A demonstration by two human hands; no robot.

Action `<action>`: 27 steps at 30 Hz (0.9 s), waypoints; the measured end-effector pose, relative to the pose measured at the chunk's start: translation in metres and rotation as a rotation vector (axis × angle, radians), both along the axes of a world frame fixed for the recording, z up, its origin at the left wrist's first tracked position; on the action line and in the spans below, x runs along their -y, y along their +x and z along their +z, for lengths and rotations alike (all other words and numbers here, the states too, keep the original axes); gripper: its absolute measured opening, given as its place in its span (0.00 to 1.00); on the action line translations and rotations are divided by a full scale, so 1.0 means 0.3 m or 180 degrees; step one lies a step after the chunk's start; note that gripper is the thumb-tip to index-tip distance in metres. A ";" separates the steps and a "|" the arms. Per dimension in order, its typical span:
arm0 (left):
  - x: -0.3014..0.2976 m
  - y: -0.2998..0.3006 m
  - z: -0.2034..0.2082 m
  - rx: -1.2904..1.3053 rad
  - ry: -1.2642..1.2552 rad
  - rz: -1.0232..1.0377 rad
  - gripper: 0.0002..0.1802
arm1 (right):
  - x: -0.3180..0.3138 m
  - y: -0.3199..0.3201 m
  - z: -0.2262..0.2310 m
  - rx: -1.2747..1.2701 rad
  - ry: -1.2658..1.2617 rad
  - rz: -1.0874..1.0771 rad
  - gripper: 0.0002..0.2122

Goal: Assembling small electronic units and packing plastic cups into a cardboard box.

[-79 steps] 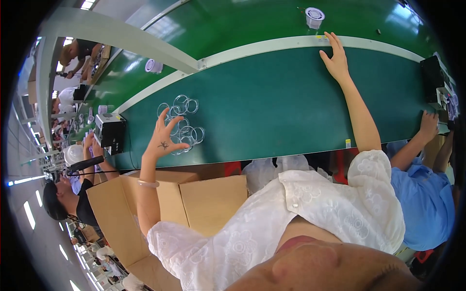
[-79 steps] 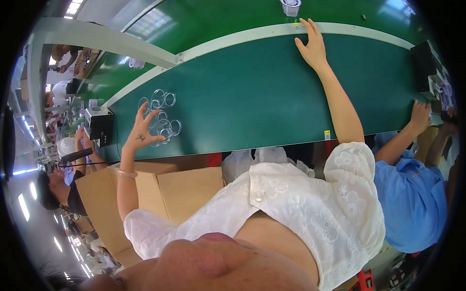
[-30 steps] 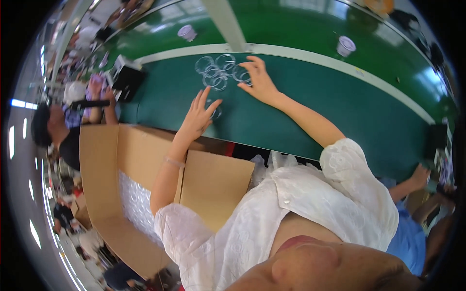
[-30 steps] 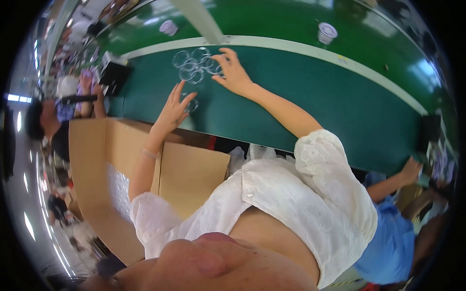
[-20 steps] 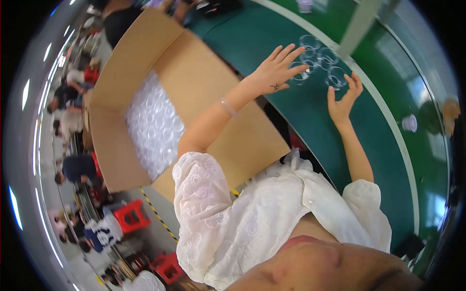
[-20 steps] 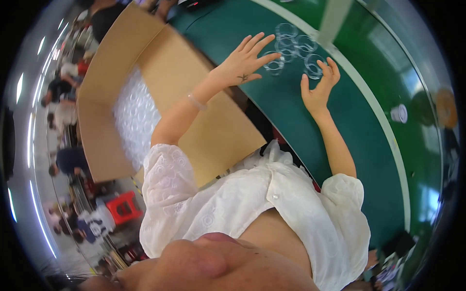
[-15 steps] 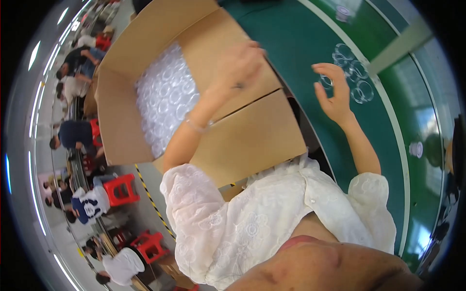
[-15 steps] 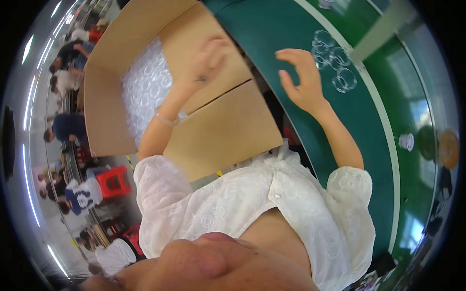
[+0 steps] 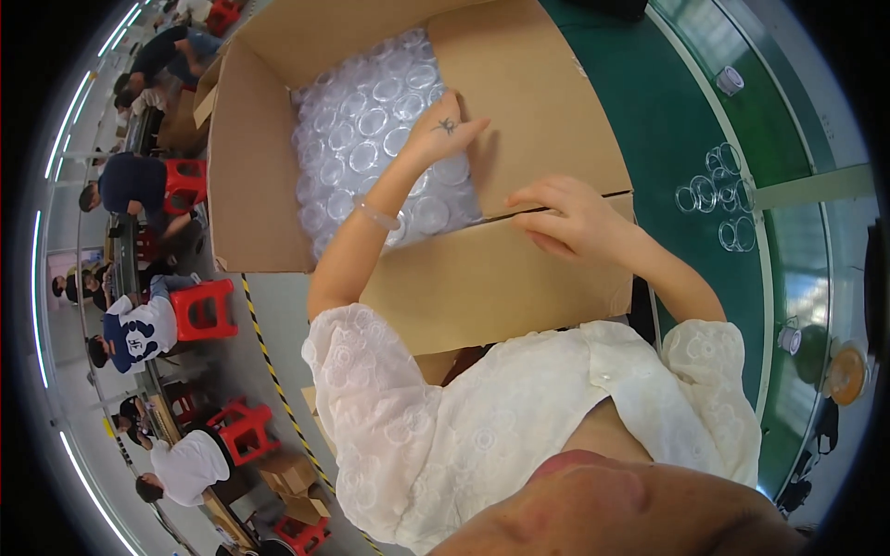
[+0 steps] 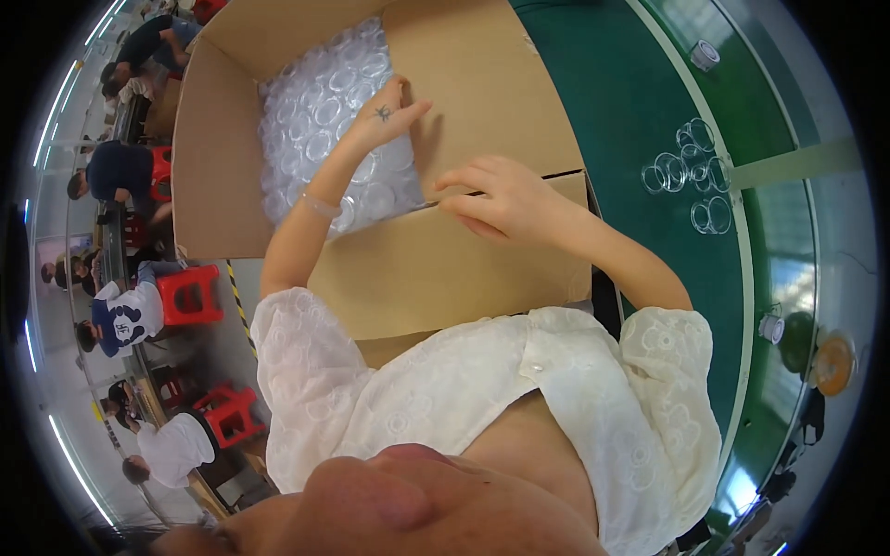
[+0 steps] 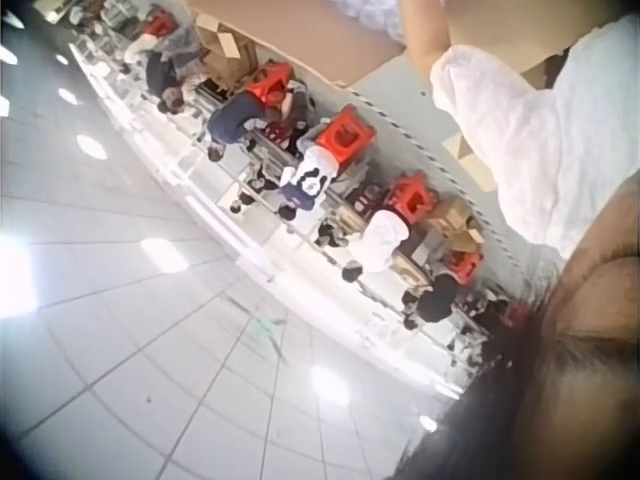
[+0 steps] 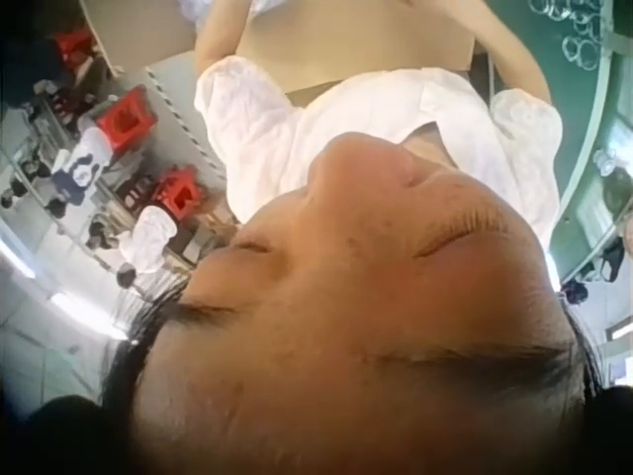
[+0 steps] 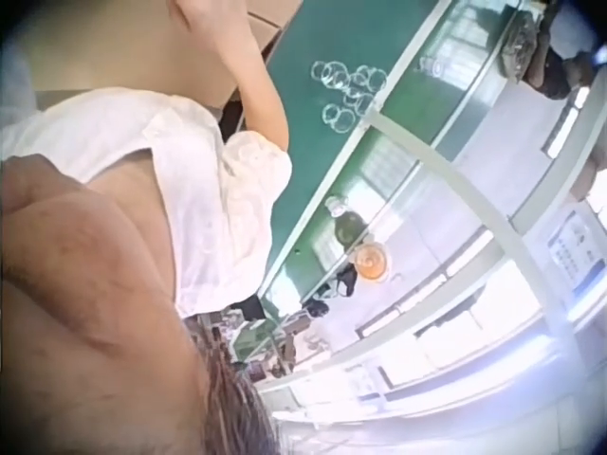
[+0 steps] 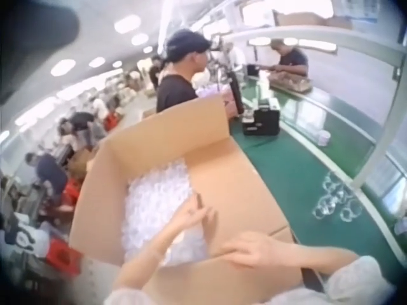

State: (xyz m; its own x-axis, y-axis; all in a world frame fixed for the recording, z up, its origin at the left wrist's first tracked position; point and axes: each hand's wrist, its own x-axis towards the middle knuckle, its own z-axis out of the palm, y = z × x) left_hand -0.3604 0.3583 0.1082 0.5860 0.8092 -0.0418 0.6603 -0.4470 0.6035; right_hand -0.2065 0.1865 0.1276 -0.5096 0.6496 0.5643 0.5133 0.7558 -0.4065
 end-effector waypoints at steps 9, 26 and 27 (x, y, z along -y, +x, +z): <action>-0.077 0.349 0.155 0.3201 -0.1991 -0.0754 0.27 | 0.074 0.019 0.071 0.0719 0.0910 -0.1091 0.11; -0.008 0.395 0.092 0.2163 0.0420 -0.1601 0.19 | -0.051 0.121 0.065 0.0144 0.0380 -0.2287 0.08; -0.013 0.327 0.067 0.2059 0.0592 -0.1553 0.17 | -0.077 0.104 0.045 0.0391 0.0165 -0.2307 0.07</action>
